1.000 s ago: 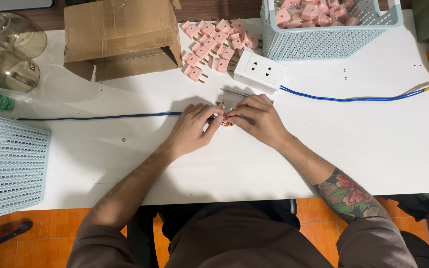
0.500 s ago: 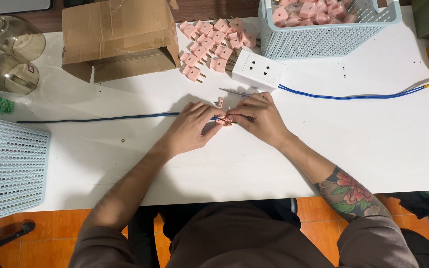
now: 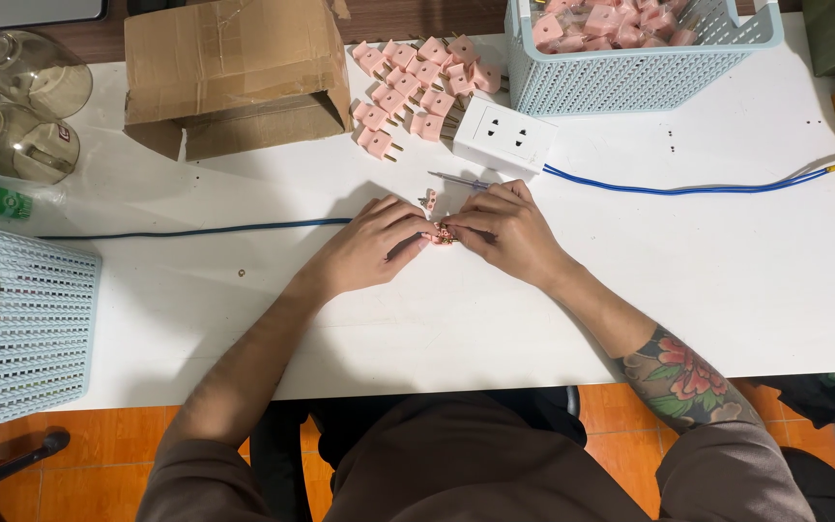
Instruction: The person assembles pink electrical plug adapters by hand on a white table. They pick up the plastic components, align them, and use a screwdriver to tighten the internal screws, securing the parts together. The completed adapters are placed on the table next to a pile of similar items.
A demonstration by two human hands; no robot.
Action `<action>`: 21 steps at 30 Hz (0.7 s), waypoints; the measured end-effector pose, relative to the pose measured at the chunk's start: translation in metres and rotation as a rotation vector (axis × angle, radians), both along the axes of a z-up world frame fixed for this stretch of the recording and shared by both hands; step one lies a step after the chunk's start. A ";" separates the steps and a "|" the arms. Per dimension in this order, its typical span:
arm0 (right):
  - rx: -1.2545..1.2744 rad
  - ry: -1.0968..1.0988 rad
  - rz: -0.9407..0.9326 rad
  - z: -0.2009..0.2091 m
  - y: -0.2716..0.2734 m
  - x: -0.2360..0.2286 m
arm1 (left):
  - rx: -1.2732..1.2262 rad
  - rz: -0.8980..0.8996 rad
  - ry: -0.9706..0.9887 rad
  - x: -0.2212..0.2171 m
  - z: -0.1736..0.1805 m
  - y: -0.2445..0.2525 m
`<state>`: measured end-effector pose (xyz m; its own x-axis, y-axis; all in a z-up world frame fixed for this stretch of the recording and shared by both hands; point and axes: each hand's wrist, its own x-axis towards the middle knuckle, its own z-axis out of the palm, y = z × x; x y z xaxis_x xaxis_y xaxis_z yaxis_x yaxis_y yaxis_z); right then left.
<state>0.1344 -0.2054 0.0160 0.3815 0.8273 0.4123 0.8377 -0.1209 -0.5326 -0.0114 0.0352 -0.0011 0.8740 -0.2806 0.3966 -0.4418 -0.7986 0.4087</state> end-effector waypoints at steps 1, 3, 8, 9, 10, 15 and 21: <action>0.000 0.000 0.000 0.001 0.000 0.000 | 0.000 0.000 0.000 0.000 -0.001 0.001; -0.007 -0.012 0.010 0.002 -0.001 0.000 | -0.044 0.002 0.070 -0.001 -0.002 0.003; -0.023 -0.043 0.014 0.004 -0.002 -0.001 | -0.015 -0.019 0.090 -0.001 0.004 0.004; -0.028 -0.056 0.017 0.004 -0.002 -0.001 | -0.007 -0.028 0.104 -0.001 0.006 0.004; -0.028 -0.056 0.017 0.005 -0.003 -0.001 | -0.007 -0.028 0.104 -0.001 0.006 0.004; -0.052 -0.033 0.025 0.005 -0.005 0.004 | -0.014 -0.011 0.139 -0.002 0.005 0.003; -0.060 -0.008 0.027 0.015 -0.005 0.002 | 0.005 -0.010 0.142 -0.001 0.002 0.001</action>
